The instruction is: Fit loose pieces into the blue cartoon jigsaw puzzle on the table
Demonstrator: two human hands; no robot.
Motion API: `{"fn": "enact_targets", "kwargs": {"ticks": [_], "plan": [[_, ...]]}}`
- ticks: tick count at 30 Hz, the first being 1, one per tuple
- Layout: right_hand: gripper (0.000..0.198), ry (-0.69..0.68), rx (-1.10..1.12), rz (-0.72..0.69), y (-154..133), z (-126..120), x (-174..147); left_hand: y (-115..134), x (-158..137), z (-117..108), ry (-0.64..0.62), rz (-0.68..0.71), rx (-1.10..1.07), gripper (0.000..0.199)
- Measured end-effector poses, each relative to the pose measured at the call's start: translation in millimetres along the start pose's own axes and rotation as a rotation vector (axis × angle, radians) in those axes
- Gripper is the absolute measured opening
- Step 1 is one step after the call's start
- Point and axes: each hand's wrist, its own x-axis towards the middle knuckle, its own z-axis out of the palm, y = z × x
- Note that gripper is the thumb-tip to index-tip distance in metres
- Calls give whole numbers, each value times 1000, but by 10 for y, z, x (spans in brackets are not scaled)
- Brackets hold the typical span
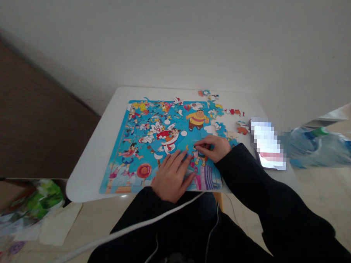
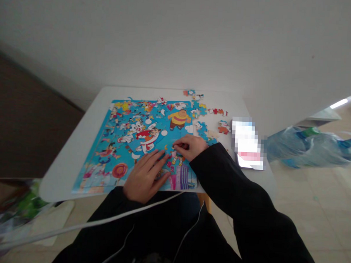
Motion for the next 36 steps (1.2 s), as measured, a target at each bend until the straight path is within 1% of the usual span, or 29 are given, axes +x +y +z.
{"fn": "enact_targets", "kwargs": {"ticks": [4, 8, 17, 22, 27, 36], "plan": [[15, -51, 8, -27, 2, -9, -7, -16, -22, 10, 53, -38, 14, 36], [14, -44, 9, -46, 7, -10, -9, -6, -30, 9, 67, -25, 4, 35], [13, -35, -2, -43, -4, -8, -8, 9, -27, -59, 68, -55, -78, 28], [13, -41, 3, -43, -6, -10, -9, 15, -22, -50, 72, -44, -108, 27], [14, -44, -7, -44, -9, -13, -5, 26, -21, -15, 73, -21, -69, 30], [13, -35, -7, -30, -21, -12, -5, 35, 2, -14, 121, -29, -46, 29]]}}
